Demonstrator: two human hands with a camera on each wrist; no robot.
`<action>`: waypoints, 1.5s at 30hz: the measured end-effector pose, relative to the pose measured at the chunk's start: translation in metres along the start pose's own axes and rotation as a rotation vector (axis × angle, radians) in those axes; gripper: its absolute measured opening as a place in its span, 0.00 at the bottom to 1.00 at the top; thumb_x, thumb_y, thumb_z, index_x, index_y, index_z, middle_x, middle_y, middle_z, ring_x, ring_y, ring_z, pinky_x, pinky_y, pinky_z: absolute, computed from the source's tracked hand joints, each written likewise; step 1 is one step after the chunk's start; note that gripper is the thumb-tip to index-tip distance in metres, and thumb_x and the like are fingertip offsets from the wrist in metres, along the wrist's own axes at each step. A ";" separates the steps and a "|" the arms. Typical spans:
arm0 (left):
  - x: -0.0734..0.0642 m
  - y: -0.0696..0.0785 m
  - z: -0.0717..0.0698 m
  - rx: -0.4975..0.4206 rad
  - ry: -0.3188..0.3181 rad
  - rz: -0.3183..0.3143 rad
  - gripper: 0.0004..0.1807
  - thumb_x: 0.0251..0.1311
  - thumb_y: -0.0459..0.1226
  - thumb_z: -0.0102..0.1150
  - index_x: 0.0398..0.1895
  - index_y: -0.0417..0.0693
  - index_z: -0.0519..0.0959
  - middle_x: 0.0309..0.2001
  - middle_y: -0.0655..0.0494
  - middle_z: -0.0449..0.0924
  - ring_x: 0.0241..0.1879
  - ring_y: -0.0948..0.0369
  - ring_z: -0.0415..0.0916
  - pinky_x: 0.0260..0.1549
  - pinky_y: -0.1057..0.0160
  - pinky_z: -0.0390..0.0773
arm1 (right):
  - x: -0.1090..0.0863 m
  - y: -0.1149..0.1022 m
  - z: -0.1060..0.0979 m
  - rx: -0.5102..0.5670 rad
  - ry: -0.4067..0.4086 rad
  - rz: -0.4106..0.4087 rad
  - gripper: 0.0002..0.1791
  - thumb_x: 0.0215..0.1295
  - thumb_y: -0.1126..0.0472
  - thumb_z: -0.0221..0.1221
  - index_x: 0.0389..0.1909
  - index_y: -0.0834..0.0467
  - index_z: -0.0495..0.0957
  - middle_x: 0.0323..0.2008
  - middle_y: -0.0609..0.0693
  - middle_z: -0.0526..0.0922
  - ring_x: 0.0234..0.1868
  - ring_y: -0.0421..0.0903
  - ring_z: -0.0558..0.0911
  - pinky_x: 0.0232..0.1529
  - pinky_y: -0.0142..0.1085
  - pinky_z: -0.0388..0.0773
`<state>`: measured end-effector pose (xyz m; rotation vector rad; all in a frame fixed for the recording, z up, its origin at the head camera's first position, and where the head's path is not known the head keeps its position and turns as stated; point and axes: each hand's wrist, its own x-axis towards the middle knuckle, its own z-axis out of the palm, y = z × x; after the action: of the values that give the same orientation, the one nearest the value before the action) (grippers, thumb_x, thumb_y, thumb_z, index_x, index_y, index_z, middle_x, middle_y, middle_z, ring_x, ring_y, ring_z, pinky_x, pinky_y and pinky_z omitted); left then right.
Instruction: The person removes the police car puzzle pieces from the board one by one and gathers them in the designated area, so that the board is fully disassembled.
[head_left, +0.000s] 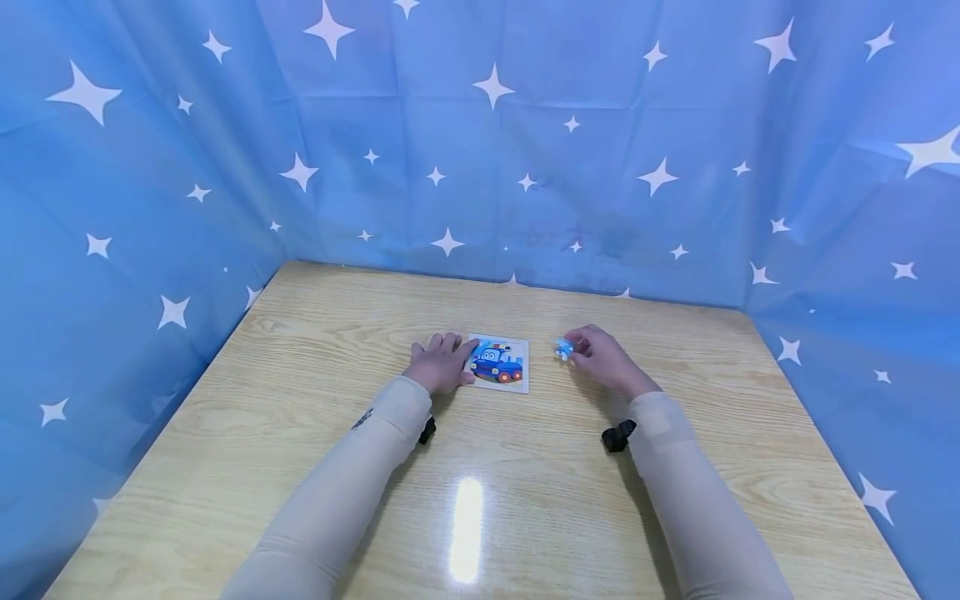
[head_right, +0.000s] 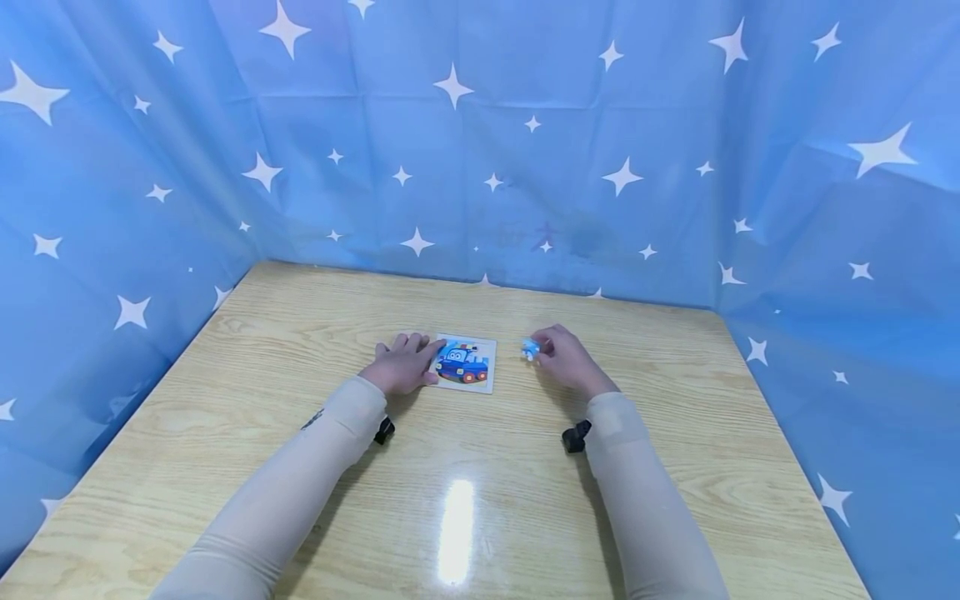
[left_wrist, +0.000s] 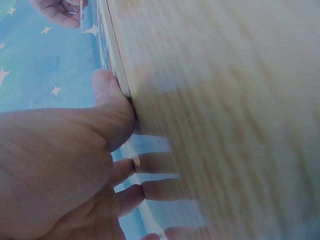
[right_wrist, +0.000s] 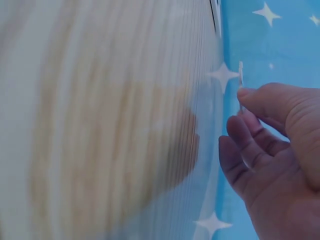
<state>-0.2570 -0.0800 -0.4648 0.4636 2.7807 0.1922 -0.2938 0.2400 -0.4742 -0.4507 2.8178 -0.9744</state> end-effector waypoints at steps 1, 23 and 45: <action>0.000 0.000 0.000 -0.001 0.001 0.000 0.37 0.75 0.56 0.44 0.83 0.66 0.48 0.77 0.52 0.51 0.65 0.52 0.53 0.58 0.43 0.59 | -0.001 0.000 0.000 0.003 0.000 0.001 0.16 0.73 0.69 0.57 0.59 0.66 0.76 0.54 0.61 0.76 0.51 0.57 0.78 0.48 0.47 0.78; -0.001 0.000 0.000 -0.006 0.006 0.005 0.37 0.76 0.56 0.44 0.83 0.66 0.48 0.78 0.52 0.51 0.69 0.51 0.52 0.60 0.41 0.58 | -0.016 0.014 -0.015 -0.033 -0.003 0.022 0.19 0.75 0.69 0.55 0.64 0.67 0.73 0.56 0.64 0.75 0.55 0.61 0.78 0.49 0.51 0.79; -0.002 -0.002 -0.001 -0.016 0.000 0.011 0.37 0.76 0.56 0.45 0.83 0.66 0.48 0.78 0.52 0.50 0.69 0.51 0.51 0.59 0.42 0.58 | -0.038 0.035 -0.034 -0.037 -0.020 0.076 0.20 0.77 0.68 0.53 0.66 0.67 0.70 0.60 0.67 0.72 0.58 0.64 0.76 0.51 0.53 0.78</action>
<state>-0.2557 -0.0823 -0.4639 0.4744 2.7748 0.2170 -0.2737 0.2976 -0.4686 -0.3520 2.8164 -0.8998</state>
